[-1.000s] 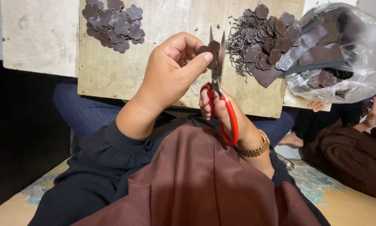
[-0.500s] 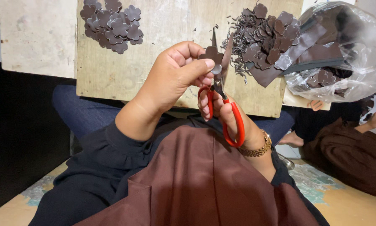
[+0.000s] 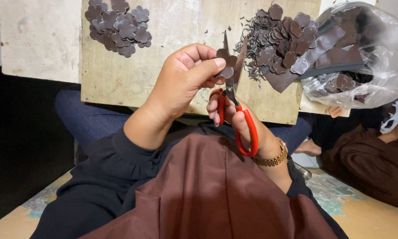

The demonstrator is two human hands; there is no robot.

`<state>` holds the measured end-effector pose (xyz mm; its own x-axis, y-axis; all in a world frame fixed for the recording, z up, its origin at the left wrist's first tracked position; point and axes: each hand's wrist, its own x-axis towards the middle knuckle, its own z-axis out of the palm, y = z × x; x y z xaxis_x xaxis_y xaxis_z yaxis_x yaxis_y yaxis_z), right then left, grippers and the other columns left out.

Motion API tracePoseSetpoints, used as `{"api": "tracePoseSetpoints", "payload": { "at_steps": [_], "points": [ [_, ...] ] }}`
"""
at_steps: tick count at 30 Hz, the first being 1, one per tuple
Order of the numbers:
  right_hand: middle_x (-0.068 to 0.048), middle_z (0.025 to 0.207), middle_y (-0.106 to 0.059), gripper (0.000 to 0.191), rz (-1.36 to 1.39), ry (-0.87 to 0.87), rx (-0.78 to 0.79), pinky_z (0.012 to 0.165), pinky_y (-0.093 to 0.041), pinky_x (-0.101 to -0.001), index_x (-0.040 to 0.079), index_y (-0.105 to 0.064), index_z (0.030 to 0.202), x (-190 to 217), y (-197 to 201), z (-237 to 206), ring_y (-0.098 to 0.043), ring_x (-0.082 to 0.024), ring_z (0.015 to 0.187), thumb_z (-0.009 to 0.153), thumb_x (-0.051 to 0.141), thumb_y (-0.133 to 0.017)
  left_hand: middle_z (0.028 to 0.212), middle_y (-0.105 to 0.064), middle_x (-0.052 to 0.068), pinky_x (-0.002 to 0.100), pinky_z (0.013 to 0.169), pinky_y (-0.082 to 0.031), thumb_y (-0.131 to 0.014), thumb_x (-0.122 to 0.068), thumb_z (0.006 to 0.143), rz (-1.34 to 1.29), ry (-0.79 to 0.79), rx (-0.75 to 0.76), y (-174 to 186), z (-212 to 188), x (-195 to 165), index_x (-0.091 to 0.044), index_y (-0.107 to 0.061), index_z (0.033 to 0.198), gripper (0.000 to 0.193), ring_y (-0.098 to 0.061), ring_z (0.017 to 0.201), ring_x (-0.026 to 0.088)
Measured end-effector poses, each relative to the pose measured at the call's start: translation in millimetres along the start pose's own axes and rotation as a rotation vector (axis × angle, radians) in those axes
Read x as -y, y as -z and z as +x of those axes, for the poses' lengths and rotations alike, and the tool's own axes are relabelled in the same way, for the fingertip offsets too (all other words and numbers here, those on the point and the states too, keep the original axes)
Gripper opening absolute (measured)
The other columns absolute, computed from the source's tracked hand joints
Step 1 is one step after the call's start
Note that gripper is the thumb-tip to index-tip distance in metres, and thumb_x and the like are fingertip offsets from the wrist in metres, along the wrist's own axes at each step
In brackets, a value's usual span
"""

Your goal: The person uses red-handled scissors to trim the edges of dark brown flower-shaped pieces of material. They hold each piece in the left hand and cut with the right hand, then place the finished pieces onto a wooden board.

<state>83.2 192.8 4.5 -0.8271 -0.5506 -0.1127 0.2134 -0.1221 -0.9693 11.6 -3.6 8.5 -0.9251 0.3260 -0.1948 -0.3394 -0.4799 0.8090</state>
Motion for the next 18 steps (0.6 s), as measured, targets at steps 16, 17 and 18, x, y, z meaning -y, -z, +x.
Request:
{"api": "tracePoseSetpoints", "payload": {
  "at_steps": [16,17,18],
  "points": [
    [-0.004,0.118,-0.053,0.088,-0.015,0.045,0.005,0.089,-0.044,-0.0286,0.0,-0.045,0.141,-5.4,9.2,-4.2,-0.05,-0.014,0.099,0.099,0.077,-0.047,0.086,-0.071,0.006,0.026,0.065,-0.055,-0.071,-0.008,0.097,0.003,0.027,0.068,-11.2,-4.4,-2.5,0.001,-0.066,0.105,0.013,-0.065,0.073,0.01],
    [-0.004,0.117,-0.053,0.088,-0.001,0.032,-0.008,0.089,-0.044,-0.0286,0.0,-0.045,0.142,-4.8,8.2,-4.7,-0.049,-0.014,0.098,0.099,0.076,-0.048,0.087,-0.071,0.006,0.026,0.067,-0.056,-0.071,-0.008,0.097,0.013,0.022,0.076,-10.3,-4.4,-3.1,0.001,-0.066,0.105,0.013,-0.066,0.074,0.01],
    [-0.005,0.117,-0.053,0.087,0.014,0.018,-0.02,0.088,-0.044,-0.0286,-0.001,-0.044,0.142,-4.7,7.3,-5.0,-0.049,-0.014,0.098,0.1,0.075,-0.049,0.087,-0.072,0.006,0.026,0.069,-0.056,-0.071,-0.008,0.097,0.024,0.018,0.083,-9.1,-4.7,-3.6,0.001,-0.066,0.105,0.013,-0.066,0.075,0.01]
  ]
}}
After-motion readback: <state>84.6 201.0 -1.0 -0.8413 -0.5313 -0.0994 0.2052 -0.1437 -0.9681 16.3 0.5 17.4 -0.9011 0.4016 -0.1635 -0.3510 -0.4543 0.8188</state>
